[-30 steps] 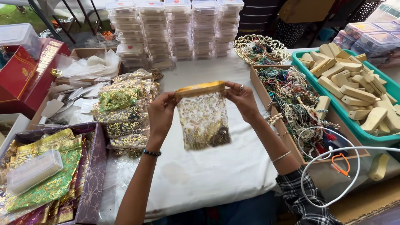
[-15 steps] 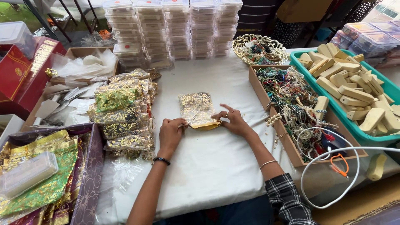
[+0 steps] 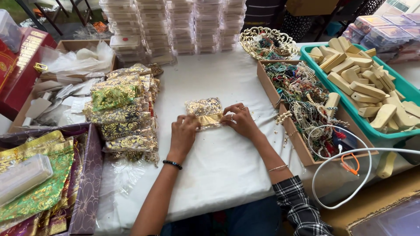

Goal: Packing necklaces and various decorative items into small gold and silver pouches.

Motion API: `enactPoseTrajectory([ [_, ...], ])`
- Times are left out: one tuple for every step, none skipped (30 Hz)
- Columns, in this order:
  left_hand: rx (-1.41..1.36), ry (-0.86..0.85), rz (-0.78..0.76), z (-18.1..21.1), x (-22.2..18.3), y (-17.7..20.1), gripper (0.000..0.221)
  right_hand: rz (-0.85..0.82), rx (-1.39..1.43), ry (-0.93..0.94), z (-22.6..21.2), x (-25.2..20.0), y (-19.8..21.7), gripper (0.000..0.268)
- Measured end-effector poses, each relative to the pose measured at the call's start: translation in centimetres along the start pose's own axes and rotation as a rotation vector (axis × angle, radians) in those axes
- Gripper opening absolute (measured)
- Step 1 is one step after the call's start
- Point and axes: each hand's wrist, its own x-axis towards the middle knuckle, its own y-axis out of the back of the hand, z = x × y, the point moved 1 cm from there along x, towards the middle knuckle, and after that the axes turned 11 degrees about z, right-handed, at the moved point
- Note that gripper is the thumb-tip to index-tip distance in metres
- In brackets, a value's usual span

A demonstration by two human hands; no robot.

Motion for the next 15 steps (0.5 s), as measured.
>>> enactPoseTrajectory([
  [-0.002,-0.118,0.015,-0.1,-0.3,0.1,0.019,0.007,0.038,0.147,0.4,-0.2,0.2,0.017],
  [0.000,-0.114,0.014,0.3,0.1,1.5,0.019,0.003,0.041,0.148,0.1,0.0,0.8,0.017],
  [-0.023,-0.144,-0.023,0.7,0.4,2.8,0.021,-0.060,0.029,0.175,-0.2,0.1,1.4,0.025],
  [-0.044,-0.177,-0.062,1.1,0.9,4.2,0.025,-0.120,0.018,0.200,-0.5,0.2,2.0,0.033],
  [-0.042,-0.177,-0.065,0.7,0.6,3.8,0.025,-0.120,0.022,0.198,-0.7,0.1,1.9,0.033],
  [-0.026,-0.198,-0.061,0.4,0.6,3.4,0.026,-0.060,-0.009,0.224,-0.7,0.3,2.1,0.028],
  [-0.011,-0.218,-0.057,0.1,0.7,2.9,0.026,0.000,-0.039,0.250,-0.7,0.4,2.3,0.023],
  [-0.011,-0.221,-0.055,-0.1,0.5,2.1,0.026,0.002,-0.042,0.250,-0.7,0.4,2.1,0.023],
  [-0.023,-0.227,-0.016,-0.3,0.3,1.4,0.020,0.008,-0.037,0.266,-0.6,0.5,1.8,0.018],
  [-0.035,-0.232,0.023,-0.6,0.1,0.6,0.015,0.013,-0.031,0.283,-0.6,0.5,1.5,0.013],
  [-0.035,-0.234,0.025,-0.2,0.4,1.0,0.015,0.015,-0.033,0.284,-0.4,0.4,1.1,0.013],
  [-0.133,-0.171,0.055,0.0,0.5,1.4,0.013,0.056,0.110,0.211,-0.1,0.3,0.6,0.015],
  [-0.230,-0.108,0.085,0.2,0.7,1.9,0.011,0.097,0.252,0.137,0.1,0.2,0.1,0.017],
  [-0.228,-0.108,0.087,0.8,1.0,2.6,0.011,0.097,0.253,0.140,0.4,0.3,-0.2,0.017],
  [-0.334,-0.016,0.093,1.3,1.4,3.3,0.010,0.122,0.339,0.044,0.8,0.3,-0.5,0.013],
])
